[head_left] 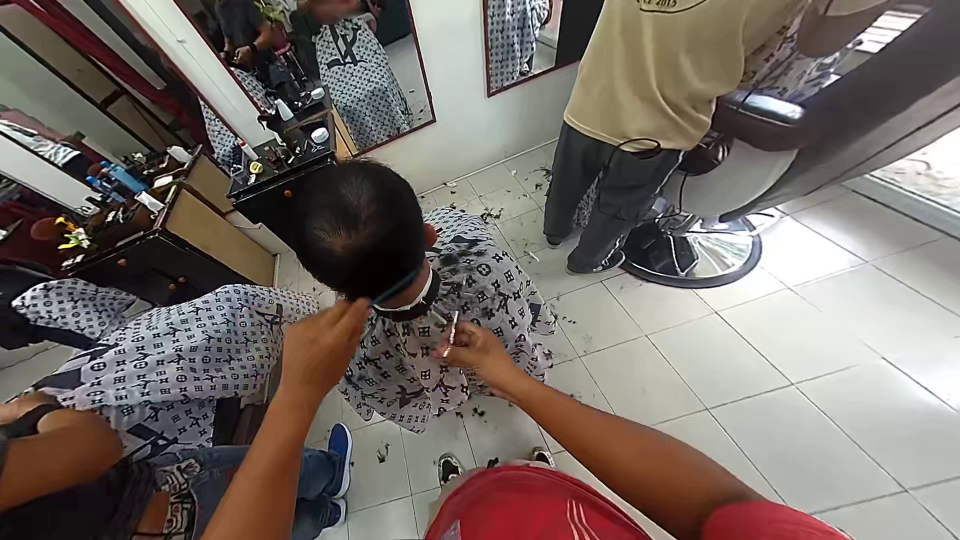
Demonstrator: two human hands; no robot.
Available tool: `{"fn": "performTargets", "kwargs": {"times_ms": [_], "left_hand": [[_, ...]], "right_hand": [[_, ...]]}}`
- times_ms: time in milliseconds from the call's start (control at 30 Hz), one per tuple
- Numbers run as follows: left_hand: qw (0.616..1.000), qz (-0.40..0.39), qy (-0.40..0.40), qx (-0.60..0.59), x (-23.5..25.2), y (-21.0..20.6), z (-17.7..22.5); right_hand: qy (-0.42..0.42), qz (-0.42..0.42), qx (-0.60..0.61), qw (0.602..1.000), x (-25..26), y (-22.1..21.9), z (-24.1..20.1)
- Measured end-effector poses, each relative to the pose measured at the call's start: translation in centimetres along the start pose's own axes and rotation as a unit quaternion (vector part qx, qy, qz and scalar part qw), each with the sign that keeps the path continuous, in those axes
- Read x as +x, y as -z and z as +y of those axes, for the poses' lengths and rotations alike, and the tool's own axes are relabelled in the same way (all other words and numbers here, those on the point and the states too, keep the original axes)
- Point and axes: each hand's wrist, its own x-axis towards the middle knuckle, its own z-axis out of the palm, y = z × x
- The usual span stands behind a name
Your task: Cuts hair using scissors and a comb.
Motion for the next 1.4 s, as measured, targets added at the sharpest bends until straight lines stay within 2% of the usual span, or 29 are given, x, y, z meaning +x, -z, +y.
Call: {"fn": "performTargets", "kwargs": {"times_ms": [67,133,233,333,467,600,700,833,900,967,1033,1067,1167,1233,1300,1367,1400], "left_hand": [[0.998,-0.024,-0.049,0.005,-1.4,-0.7,0.1],[0.999,0.017,-0.048,0.003,-2.1,0.2,0.7],[0.989,0.124,0.047,-0.059,-2.3,2.3,1.2],[0.963,0.198,0.129,-0.13,-2.1,3.0,1.3],[0.954,0.232,0.132,-0.135,-1.7,2.5,0.7],[0.95,0.247,0.126,-0.141,-1.5,1.4,-0.1],[0.944,0.252,0.152,-0.152,-0.6,0.7,0.3],[0.955,0.211,0.201,-0.052,2.3,-0.4,3.0],[0.971,0.151,0.187,0.005,3.5,-1.9,4.9],[0.988,0.063,0.141,-0.002,4.1,-3.4,7.0],[0.993,-0.003,0.117,-0.012,5.1,-3.9,9.3],[0.99,0.001,0.138,0.0,5.9,-3.8,10.4],[0.952,0.108,0.28,0.064,8.3,-2.3,12.5],[0.92,0.148,0.354,0.085,9.5,-1.8,13.3],[0.917,0.074,0.377,0.111,10.5,-2.7,14.4],[0.923,-0.01,0.365,0.12,10.6,-3.9,15.8],[0.922,-0.008,0.365,0.128,10.4,-4.0,16.2]], "right_hand": [[-0.019,0.024,-0.023,0.999,-0.3,1.7,0.5],[-0.011,0.008,-0.049,0.999,-0.1,2.2,-0.1],[0.045,-0.089,-0.113,0.989,0.4,0.5,-2.8],[0.083,-0.129,-0.145,0.977,1.0,-2.4,-5.8],[0.102,-0.089,-0.138,0.981,2.8,-3.4,-7.9],[0.076,-0.058,-0.109,0.989,3.9,-1.2,-8.3],[0.066,-0.073,-0.102,0.99,3.9,0.0,-8.8],[0.124,-0.071,-0.085,0.986,5.7,2.8,-10.7],[0.224,-0.028,-0.098,0.969,7.7,5.3,-11.7],[0.288,-0.001,-0.085,0.954,10.9,8.7,-12.6],[0.229,0.016,-0.062,0.971,14.0,11.8,-13.4],[0.191,0.03,-0.076,0.978,15.1,13.3,-13.7],[0.204,0.007,-0.141,0.969,17.2,18.1,-13.1],[0.168,-0.037,-0.191,0.966,18.4,21.0,-12.1],[0.085,-0.057,-0.233,0.967,20.2,23.2,-12.1],[0.081,-0.034,-0.271,0.959,21.2,24.4,-12.2],[0.1,-0.028,-0.282,0.954,21.7,24.8,-12.6]]}}
